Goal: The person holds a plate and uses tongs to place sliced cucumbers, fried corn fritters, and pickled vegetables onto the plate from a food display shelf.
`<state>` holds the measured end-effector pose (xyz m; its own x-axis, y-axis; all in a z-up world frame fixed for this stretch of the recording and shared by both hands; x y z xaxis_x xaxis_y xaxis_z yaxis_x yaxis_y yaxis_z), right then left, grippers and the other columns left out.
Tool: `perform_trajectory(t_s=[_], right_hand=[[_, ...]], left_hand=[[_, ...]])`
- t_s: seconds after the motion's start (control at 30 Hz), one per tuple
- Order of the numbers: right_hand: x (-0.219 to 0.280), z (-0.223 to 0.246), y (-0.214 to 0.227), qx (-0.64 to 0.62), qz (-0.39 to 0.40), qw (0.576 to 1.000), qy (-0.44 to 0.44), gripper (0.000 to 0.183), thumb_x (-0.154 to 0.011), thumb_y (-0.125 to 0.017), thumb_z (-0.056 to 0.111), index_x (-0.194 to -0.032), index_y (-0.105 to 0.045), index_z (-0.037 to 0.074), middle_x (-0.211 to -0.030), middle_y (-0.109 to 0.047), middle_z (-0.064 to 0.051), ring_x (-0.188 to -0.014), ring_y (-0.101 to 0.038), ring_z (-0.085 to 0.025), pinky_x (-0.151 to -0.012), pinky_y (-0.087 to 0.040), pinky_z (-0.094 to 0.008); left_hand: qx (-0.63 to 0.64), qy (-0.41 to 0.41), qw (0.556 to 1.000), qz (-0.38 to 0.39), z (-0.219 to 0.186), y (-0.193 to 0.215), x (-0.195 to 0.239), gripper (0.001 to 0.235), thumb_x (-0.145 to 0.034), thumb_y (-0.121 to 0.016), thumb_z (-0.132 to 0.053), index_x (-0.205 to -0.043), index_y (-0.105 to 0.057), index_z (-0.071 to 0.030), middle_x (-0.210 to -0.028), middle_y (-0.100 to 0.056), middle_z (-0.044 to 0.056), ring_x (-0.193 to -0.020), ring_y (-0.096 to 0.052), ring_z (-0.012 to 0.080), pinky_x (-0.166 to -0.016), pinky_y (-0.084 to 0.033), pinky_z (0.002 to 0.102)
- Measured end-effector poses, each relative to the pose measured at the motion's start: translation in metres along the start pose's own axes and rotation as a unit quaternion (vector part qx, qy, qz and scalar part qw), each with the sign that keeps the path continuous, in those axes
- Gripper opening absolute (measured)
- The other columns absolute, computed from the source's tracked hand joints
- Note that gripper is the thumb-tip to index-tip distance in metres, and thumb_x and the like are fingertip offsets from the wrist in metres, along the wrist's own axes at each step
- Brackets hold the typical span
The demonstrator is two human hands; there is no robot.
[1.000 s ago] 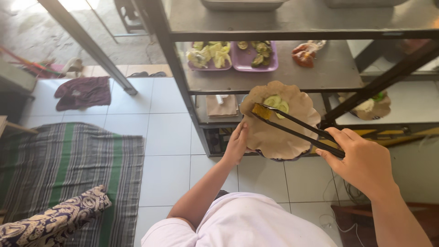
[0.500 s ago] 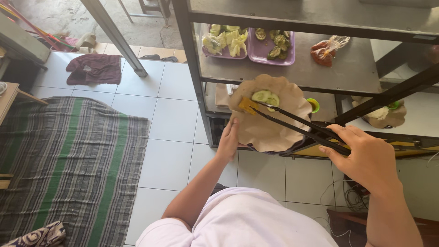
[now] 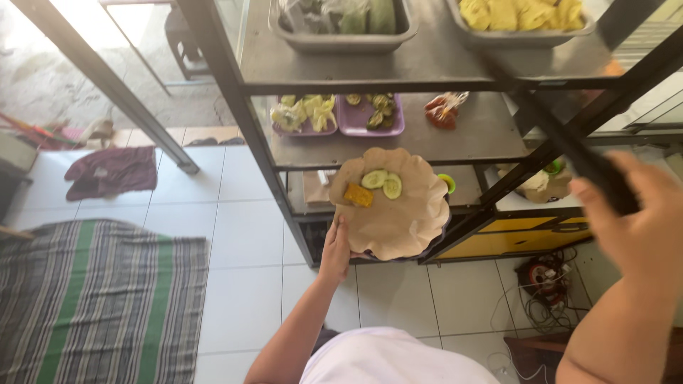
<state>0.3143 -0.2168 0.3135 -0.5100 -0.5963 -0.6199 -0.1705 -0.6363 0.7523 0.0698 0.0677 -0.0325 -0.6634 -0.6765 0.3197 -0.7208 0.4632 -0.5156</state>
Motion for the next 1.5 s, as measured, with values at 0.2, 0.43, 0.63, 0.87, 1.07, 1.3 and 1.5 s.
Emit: perform_trajectory(t_s=[0.2,0.43,0.63,0.87,1.07,1.3,1.5], right_hand=[[-0.1,-0.08,-0.017,-0.094,-0.069,0.993,-0.013,0.029,-0.102,-0.077,0.02,-0.121,-0.066,0.0,-0.102,-0.071,-0.009,-0.086,-0.068,-0.018,-0.082,-0.054,-0.033],[-0.202,-0.04,-0.035,0.136,-0.043,0.99,0.0,0.04,-0.098,-0.084,0.04,-0.115,-0.079,0.005,-0.091,-0.076,-0.014,-0.082,-0.072,-0.029,-0.074,-0.056,-0.041],[-0.236,-0.043,-0.056,0.179,-0.08,0.98,0.037,0.051,-0.089,-0.085,0.05,-0.111,-0.08,0.004,-0.088,-0.075,-0.012,-0.073,-0.072,-0.025,-0.068,-0.057,-0.037],[-0.25,-0.075,-0.087,0.168,0.042,0.981,-0.09,0.051,-0.096,-0.083,0.058,-0.112,-0.082,0.01,-0.083,-0.076,-0.014,-0.077,-0.071,-0.031,-0.073,-0.056,-0.045],[-0.249,-0.069,-0.066,0.202,-0.07,0.976,0.044,0.06,-0.091,-0.084,0.058,-0.118,-0.08,0.005,-0.102,-0.078,-0.014,-0.089,-0.074,-0.028,-0.075,-0.057,-0.039],[-0.23,-0.112,-0.05,0.151,0.035,0.982,-0.107,0.055,-0.088,-0.087,0.053,-0.117,-0.08,0.006,-0.084,-0.075,-0.015,-0.07,-0.072,-0.025,-0.065,-0.056,-0.038],[-0.232,-0.106,-0.041,0.161,0.044,0.982,-0.091,0.057,-0.087,-0.088,0.056,-0.115,-0.08,0.007,-0.076,-0.074,-0.012,-0.063,-0.07,-0.023,-0.06,-0.054,-0.035]], left_hand=[[-0.016,0.006,1.0,0.016,0.004,-0.015,-0.014,0.054,-0.104,-0.044,-0.044,-0.148,-0.047,-0.013,-0.123,-0.067,0.008,-0.09,-0.074,0.0171,-0.063,-0.064,0.031],[-0.041,0.04,0.998,0.014,0.018,-0.015,-0.03,0.057,-0.103,-0.044,-0.049,-0.148,-0.047,-0.015,-0.124,-0.068,0.007,-0.093,-0.075,0.0157,-0.063,-0.064,0.03],[-0.034,0.045,0.998,0.034,0.014,-0.018,-0.036,0.058,-0.101,-0.045,-0.051,-0.149,-0.048,-0.017,-0.125,-0.067,0.004,-0.097,-0.073,0.014,-0.062,-0.061,0.027],[-0.038,0.063,0.997,0.034,0.016,-0.012,-0.046,0.058,-0.101,-0.044,-0.051,-0.148,-0.049,-0.017,-0.126,-0.067,0.003,-0.098,-0.073,0.0136,-0.065,-0.063,0.028],[-0.023,0.073,0.996,0.038,0.019,-0.01,-0.054,0.057,-0.102,-0.043,-0.049,-0.148,-0.046,-0.016,-0.129,-0.066,0.004,-0.102,-0.074,0.0154,-0.069,-0.066,0.032],[-0.036,0.068,0.995,0.059,0.011,-0.015,-0.056,0.057,-0.102,-0.042,-0.049,-0.148,-0.045,-0.016,-0.128,-0.066,0.006,-0.102,-0.074,0.0177,-0.069,-0.065,0.033],[-0.036,0.076,0.994,0.064,0.013,-0.02,-0.057,0.056,-0.102,-0.043,-0.049,-0.148,-0.046,-0.017,-0.128,-0.067,0.004,-0.104,-0.074,0.017,-0.071,-0.066,0.033]])
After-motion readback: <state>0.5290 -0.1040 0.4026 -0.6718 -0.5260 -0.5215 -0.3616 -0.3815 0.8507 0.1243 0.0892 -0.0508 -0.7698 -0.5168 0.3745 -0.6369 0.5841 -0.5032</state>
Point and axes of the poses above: each hand's wrist, its own x-axis away from the middle knuckle, its own y-axis out of the back of the hand, z = x × y, the point moved 10 cm from there along -x, towards the middle knuckle
